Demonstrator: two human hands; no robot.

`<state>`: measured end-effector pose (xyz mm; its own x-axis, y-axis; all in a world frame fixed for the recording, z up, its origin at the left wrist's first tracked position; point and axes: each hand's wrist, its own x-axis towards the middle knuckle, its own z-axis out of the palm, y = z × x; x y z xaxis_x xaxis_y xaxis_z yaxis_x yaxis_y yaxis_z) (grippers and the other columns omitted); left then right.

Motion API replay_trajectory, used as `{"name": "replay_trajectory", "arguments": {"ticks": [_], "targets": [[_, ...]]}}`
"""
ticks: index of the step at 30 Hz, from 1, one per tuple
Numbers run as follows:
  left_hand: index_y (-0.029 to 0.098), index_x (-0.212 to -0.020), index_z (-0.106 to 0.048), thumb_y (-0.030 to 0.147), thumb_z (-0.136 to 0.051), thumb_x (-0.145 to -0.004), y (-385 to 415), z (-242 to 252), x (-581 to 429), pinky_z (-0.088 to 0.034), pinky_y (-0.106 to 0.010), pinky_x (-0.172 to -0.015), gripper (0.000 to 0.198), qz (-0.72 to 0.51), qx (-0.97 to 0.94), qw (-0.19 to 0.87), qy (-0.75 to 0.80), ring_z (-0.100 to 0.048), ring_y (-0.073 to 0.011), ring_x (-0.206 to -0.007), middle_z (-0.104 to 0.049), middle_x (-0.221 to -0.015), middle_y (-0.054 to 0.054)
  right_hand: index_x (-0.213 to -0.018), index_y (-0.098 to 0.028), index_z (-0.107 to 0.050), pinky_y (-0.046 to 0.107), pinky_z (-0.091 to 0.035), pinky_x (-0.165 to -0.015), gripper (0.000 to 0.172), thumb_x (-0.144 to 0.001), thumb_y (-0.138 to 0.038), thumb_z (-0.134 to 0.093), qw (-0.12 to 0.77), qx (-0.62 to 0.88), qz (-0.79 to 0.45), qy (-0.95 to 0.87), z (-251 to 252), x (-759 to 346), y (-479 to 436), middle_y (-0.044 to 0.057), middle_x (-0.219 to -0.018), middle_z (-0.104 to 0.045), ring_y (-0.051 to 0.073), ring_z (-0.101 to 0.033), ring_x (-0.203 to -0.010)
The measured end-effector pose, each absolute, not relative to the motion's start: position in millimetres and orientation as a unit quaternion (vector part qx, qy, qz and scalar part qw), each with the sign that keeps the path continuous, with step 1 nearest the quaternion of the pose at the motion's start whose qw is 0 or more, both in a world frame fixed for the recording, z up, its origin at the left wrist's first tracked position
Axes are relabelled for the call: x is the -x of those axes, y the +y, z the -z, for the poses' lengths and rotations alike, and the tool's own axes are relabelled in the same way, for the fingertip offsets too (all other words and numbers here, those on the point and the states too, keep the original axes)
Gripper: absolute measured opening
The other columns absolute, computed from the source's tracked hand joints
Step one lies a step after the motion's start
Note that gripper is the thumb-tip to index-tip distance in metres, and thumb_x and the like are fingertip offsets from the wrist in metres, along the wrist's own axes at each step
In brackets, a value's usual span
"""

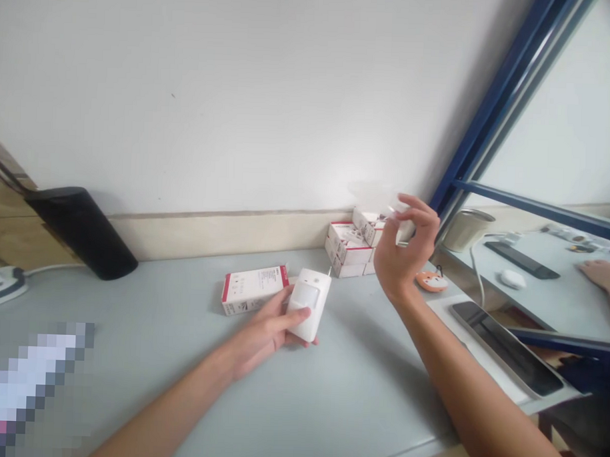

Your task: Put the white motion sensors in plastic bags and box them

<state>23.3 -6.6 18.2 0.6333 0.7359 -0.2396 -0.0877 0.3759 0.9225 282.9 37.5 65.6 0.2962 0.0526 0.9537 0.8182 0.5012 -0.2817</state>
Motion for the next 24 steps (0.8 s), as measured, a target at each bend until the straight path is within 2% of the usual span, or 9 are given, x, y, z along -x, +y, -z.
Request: {"name": "replay_trajectory", "arguments": {"ticks": [5,10,14,19,21,24], "targets": [[0.034,-0.155,-0.042,0.04,-0.079,-0.091,-8,-27,-24,-0.05,-0.04,-0.088,0.074,-0.26,-0.489,0.764,0.332,-0.074,-0.0253,-0.094,-0.067,-0.12,-0.008,-0.101,-0.026,-0.06,0.049,-0.05,-0.109,0.021,-0.099,-0.01,-0.046,0.559,0.442,0.337,-0.615,-48,-304,55,0.01,-0.13,-0.069,0.027,-0.06,-0.135],[0.034,-0.153,-0.044,0.039,-0.078,-0.092,-7,-26,-24,-0.05,-0.042,-0.092,0.07,-0.261,-0.483,0.767,0.331,-0.073,-0.0246,-0.096,-0.067,-0.123,-0.008,-0.096,-0.025,-0.068,0.051,-0.04,-0.118,0.033,-0.086,0.0,-0.049,0.41,0.533,0.311,-0.672,-27,-322,73,0.005,-0.128,-0.073,0.03,-0.05,-0.146],[0.031,-0.148,-0.049,0.037,-0.079,-0.091,-7,-25,-24,-0.051,-0.043,-0.091,0.064,-0.272,-0.484,0.764,0.329,-0.073,-0.0262,-0.098,-0.067,-0.124,-0.01,-0.099,-0.024,-0.068,0.055,-0.03,-0.126,0.036,-0.076,-0.001,-0.053,0.394,0.538,0.267,-0.696,-27,-321,71,0.004,-0.121,-0.076,0.032,-0.049,-0.147],[0.032,-0.144,-0.05,0.039,-0.082,-0.087,-9,-24,-24,-0.055,-0.043,-0.082,0.066,-0.294,-0.482,0.754,0.336,-0.077,-0.0311,-0.095,-0.065,-0.121,-0.008,-0.103,-0.024,-0.07,0.058,-0.031,-0.125,0.039,-0.074,-0.002,-0.055,0.409,0.536,0.25,-0.695,-37,-309,60,0.006,-0.13,-0.073,0.033,-0.048,-0.148],[0.031,-0.144,-0.049,0.04,-0.081,-0.087,-10,-24,-25,-0.054,-0.04,-0.074,0.066,-0.304,-0.478,0.751,0.339,-0.077,-0.0296,-0.087,-0.066,-0.114,-0.007,-0.101,-0.025,-0.071,0.058,-0.033,-0.123,0.041,-0.073,-0.001,-0.054,0.413,0.54,0.252,-0.689,-39,-307,57,0.006,-0.135,-0.07,0.033,-0.047,-0.149],[0.028,-0.146,-0.05,0.041,-0.076,-0.09,-13,-25,-27,-0.048,-0.035,-0.066,0.063,-0.321,-0.472,0.749,0.335,-0.072,-0.0214,-0.072,-0.071,-0.113,-0.01,-0.102,-0.026,-0.072,0.058,-0.037,-0.12,0.044,-0.071,0.0,-0.053,0.422,0.546,0.254,-0.678,-39,-306,57,0.006,-0.14,-0.067,0.033,-0.046,-0.149]]}}
